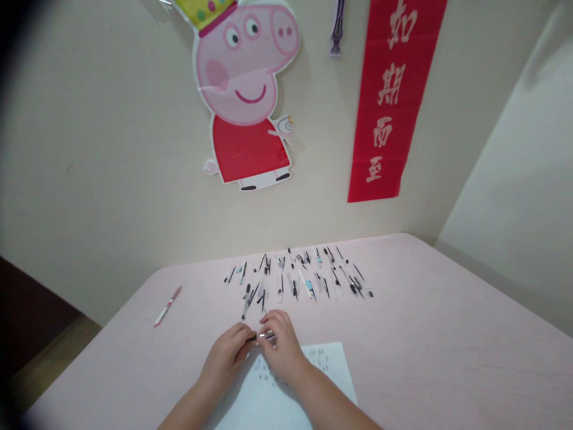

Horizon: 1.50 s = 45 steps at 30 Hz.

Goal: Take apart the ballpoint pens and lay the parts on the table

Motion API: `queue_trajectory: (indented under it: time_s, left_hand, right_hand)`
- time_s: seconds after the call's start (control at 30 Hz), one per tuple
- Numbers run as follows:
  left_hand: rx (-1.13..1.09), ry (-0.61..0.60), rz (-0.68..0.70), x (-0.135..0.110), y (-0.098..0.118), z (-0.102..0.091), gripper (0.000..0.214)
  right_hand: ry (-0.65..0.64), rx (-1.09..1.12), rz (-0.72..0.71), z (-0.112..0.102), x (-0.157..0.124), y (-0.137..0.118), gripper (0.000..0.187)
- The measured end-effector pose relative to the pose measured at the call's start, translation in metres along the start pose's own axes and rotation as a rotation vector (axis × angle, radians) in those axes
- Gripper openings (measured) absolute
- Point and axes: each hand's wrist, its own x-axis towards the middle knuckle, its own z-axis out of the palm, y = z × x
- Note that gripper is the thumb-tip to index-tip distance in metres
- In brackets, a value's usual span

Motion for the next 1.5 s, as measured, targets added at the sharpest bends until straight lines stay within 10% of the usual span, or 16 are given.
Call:
queue_trajectory:
  time_s: [1.5]
  left_hand:
    - [0.115, 0.047, -0.061, 0.002, -0.007, -0.005, 0.024]
  right_hand:
    - [0.131, -0.083, 0.132, 0.001, 0.000, 0.016, 0.014]
